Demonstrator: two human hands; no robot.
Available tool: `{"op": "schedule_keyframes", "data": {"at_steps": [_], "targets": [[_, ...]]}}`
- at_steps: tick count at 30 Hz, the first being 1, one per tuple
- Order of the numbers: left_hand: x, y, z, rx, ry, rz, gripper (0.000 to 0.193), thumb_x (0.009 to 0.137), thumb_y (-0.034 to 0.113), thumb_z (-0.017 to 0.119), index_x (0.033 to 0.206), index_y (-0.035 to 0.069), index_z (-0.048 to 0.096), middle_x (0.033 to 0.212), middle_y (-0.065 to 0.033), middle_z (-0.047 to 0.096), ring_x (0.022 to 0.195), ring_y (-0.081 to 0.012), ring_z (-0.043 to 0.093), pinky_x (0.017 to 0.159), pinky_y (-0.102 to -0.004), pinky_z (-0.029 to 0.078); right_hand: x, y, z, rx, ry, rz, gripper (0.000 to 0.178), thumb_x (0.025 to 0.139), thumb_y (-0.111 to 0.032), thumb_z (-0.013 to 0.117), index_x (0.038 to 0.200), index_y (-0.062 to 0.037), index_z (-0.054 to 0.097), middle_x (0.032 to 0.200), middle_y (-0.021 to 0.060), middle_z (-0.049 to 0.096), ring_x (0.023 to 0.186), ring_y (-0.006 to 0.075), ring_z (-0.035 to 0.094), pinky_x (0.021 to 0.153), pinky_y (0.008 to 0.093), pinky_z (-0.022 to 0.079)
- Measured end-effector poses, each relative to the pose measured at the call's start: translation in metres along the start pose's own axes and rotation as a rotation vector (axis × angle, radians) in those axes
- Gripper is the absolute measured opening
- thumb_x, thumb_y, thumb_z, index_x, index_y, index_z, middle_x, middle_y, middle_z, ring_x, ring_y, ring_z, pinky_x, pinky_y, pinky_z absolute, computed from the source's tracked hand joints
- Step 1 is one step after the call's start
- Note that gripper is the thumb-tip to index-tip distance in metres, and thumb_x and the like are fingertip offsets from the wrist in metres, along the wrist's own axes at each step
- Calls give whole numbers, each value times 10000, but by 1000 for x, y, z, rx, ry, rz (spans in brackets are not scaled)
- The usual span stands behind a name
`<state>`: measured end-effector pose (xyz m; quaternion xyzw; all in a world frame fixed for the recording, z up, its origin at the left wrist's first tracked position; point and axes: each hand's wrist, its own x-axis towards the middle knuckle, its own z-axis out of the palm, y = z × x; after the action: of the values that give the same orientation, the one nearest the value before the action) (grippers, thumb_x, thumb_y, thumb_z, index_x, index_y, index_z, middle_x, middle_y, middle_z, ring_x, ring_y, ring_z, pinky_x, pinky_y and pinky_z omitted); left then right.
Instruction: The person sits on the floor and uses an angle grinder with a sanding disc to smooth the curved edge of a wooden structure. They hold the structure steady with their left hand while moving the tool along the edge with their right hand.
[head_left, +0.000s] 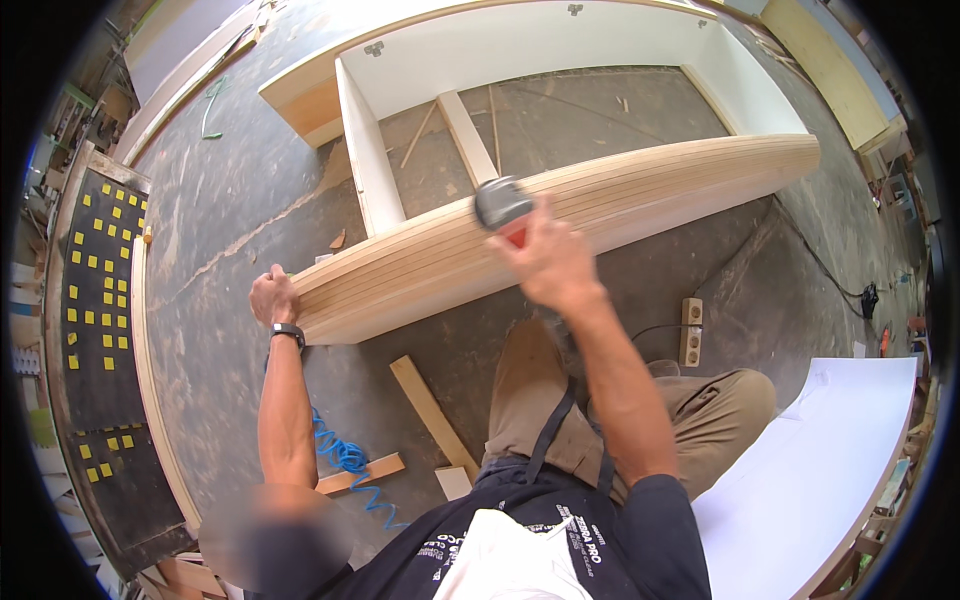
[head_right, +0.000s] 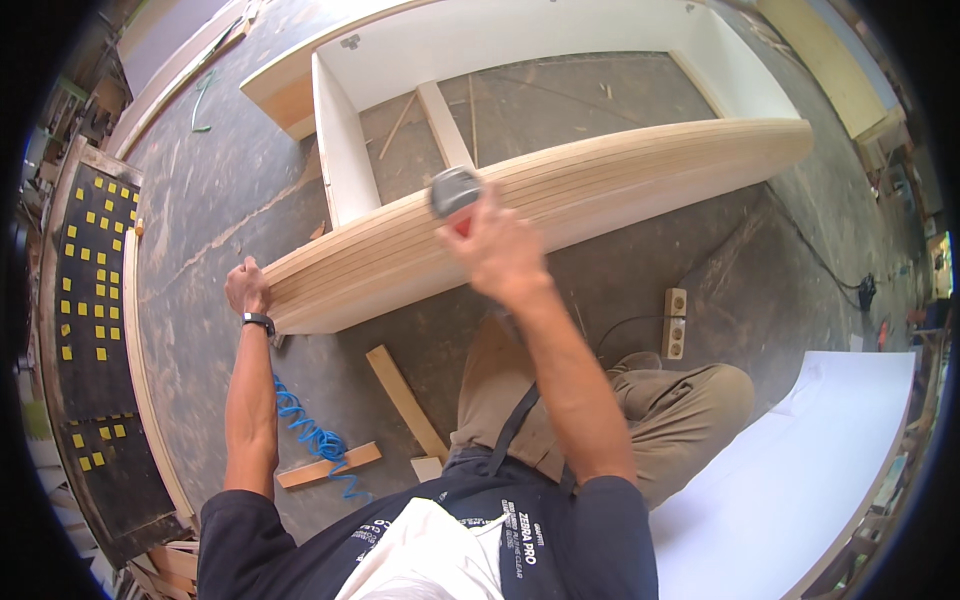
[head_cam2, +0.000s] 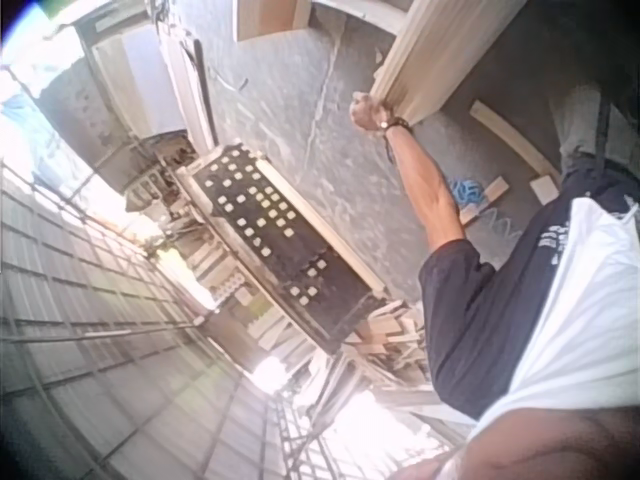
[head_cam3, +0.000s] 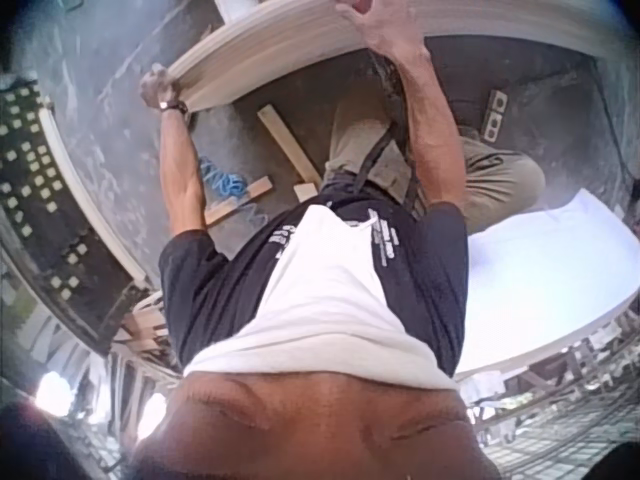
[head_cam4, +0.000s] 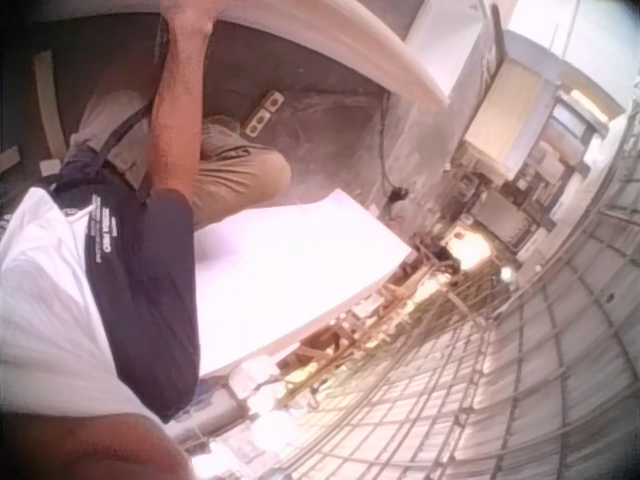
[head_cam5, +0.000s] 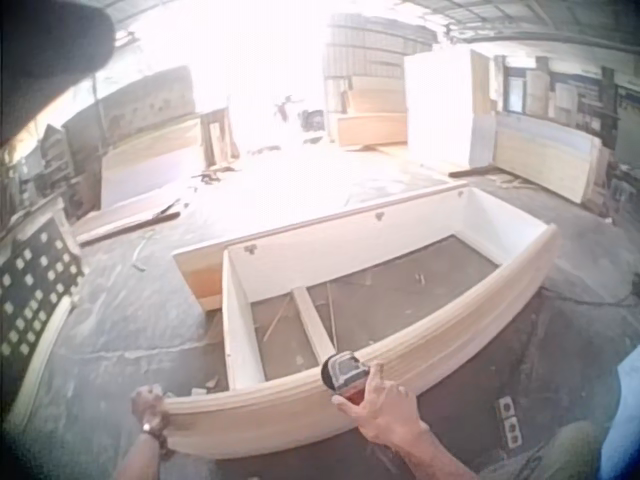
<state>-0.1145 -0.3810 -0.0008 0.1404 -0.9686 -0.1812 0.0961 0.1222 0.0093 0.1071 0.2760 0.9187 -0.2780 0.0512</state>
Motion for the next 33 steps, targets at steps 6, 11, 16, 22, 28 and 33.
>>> {"op": "schedule_keyframes", "data": {"at_steps": [6, 11, 16, 22, 28, 33], "targets": [[6, -5, 4, -17, 8, 46, 517, 943, 418, 531, 828, -29, 764, 933, -280, 765, 874, -464, 728, 836, -553, 546, -22, -96, 51, 5, -191, -271, 836, 941, -504, 809, 1446, 11, 387, 1115, 290, 728, 1077, 448, 762, 933, 533, 617], [4, -5, 4, -27, -1, 45, 524, 946, 418, 532, 823, -44, 748, 929, -298, 751, 860, -475, 719, 828, -558, 540, -22, -96, 60, 5, -165, -270, 850, 933, -485, 827, 1462, 5, 378, 1116, 286, 728, 1078, 444, 763, 941, 523, 618], [3, -8, 2, -17, 18, 46, 525, 946, 422, 535, 824, -42, 749, 933, -296, 754, 870, -474, 725, 831, -555, 545, -12, -44, 9, 13, -122, -65, 866, 956, -513, 780, 1485, 22, 351, 1116, 319, 745, 1122, 431, 759, 961, 528, 622], [-2, -2, -4, -26, 17, 30, 521, 937, 422, 531, 828, -32, 759, 933, -289, 758, 865, -467, 728, 835, -555, 547, 14, 61, -47, 119, 93, 136, 917, 951, -581, 736, 1494, 73, 393, 1147, 358, 739, 1154, 492, 727, 1038, 544, 570], [-3, 5, -3, -24, -5, 6, 514, 927, 426, 537, 834, -22, 771, 937, -280, 763, 875, -461, 731, 837, -543, 551, 38, 149, -81, 121, 354, 182, 968, 900, -641, 759, 1439, 88, 417, 1186, 388, 713, 1162, 505, 717, 1037, 531, 552], [-3, 4, -2, -27, 11, 5, 511, 928, 433, 543, 834, -9, 781, 946, -271, 768, 900, -459, 735, 851, -534, 555, 39, 153, -74, 117, 354, 166, 890, 900, -639, 757, 1351, 58, 437, 1157, 392, 713, 1133, 517, 719, 989, 549, 564]]}}
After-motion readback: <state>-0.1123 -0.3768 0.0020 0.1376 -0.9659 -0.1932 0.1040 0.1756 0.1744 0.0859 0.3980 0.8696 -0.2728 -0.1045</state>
